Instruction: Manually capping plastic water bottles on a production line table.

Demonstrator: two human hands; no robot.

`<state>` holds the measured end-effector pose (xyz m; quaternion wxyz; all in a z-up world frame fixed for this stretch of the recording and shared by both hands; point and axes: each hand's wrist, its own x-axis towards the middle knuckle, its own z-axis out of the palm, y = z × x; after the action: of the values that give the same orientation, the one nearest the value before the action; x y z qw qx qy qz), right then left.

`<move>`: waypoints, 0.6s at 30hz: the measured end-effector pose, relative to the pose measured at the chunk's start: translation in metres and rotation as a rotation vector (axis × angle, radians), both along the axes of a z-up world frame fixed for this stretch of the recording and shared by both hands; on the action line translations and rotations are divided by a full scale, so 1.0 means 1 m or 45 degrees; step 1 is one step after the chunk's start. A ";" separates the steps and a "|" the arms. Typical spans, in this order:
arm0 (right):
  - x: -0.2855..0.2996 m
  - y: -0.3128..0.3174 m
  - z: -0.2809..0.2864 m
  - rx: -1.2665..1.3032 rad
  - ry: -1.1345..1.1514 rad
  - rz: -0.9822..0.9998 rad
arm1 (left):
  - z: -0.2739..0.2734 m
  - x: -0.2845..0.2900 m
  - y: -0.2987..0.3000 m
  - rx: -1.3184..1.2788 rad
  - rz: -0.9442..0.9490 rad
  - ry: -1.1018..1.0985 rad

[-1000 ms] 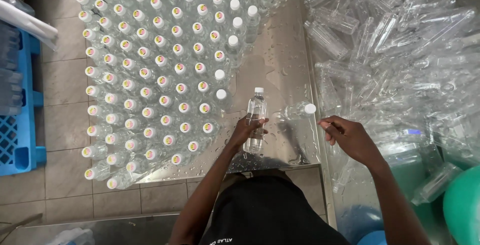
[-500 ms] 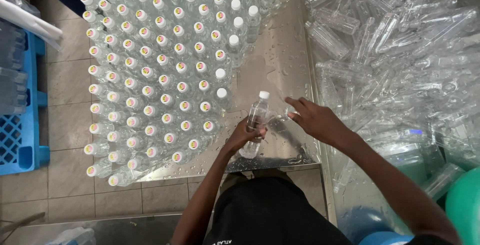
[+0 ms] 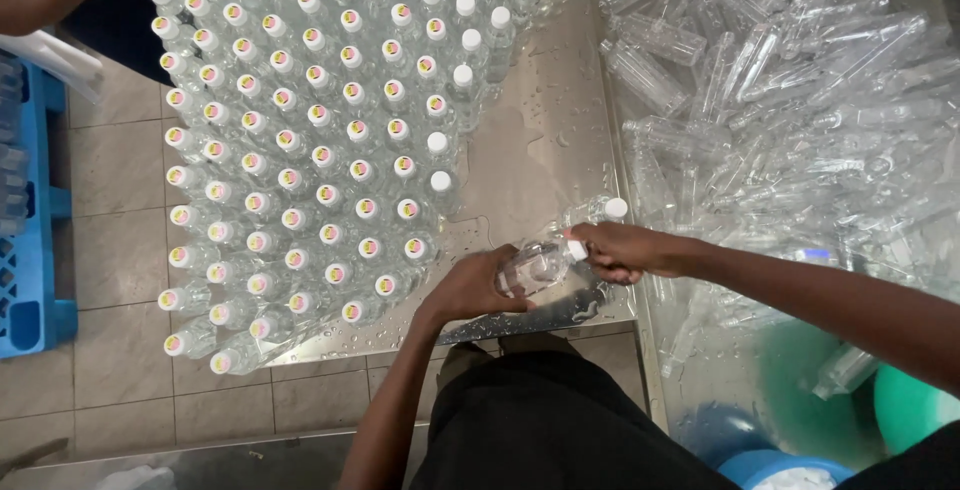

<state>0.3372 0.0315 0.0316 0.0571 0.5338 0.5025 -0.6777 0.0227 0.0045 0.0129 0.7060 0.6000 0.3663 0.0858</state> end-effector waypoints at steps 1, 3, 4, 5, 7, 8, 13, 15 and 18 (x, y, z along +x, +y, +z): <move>-0.002 -0.005 0.009 -0.042 -0.074 0.008 | 0.005 0.001 -0.003 0.163 -0.036 0.150; -0.007 -0.011 0.039 -0.085 -0.151 0.022 | 0.007 0.001 -0.008 0.325 -0.066 0.298; -0.009 -0.014 0.060 0.361 -0.300 0.236 | 0.003 0.000 -0.010 0.260 -0.032 0.247; -0.012 -0.016 0.080 0.811 -0.439 0.450 | -0.001 -0.001 -0.012 0.195 0.003 0.199; 0.004 -0.013 0.055 1.372 -0.303 0.799 | 0.015 -0.007 -0.007 0.151 -0.049 0.101; 0.013 -0.013 0.043 1.932 -0.140 1.131 | 0.023 -0.010 -0.005 0.108 -0.107 0.003; -0.001 -0.042 0.016 1.098 -0.037 0.597 | 0.032 -0.010 -0.018 0.200 -0.179 0.084; -0.012 -0.053 0.009 0.364 -0.046 0.095 | 0.033 -0.014 -0.026 0.248 -0.159 0.173; -0.027 -0.056 0.026 -0.082 -0.106 -0.110 | 0.025 -0.023 -0.031 0.571 -0.261 0.461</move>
<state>0.3097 -0.0246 0.0575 0.0657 0.5806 0.4542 -0.6726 0.0000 -0.0263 0.0383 0.4844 0.7802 0.3956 -0.0154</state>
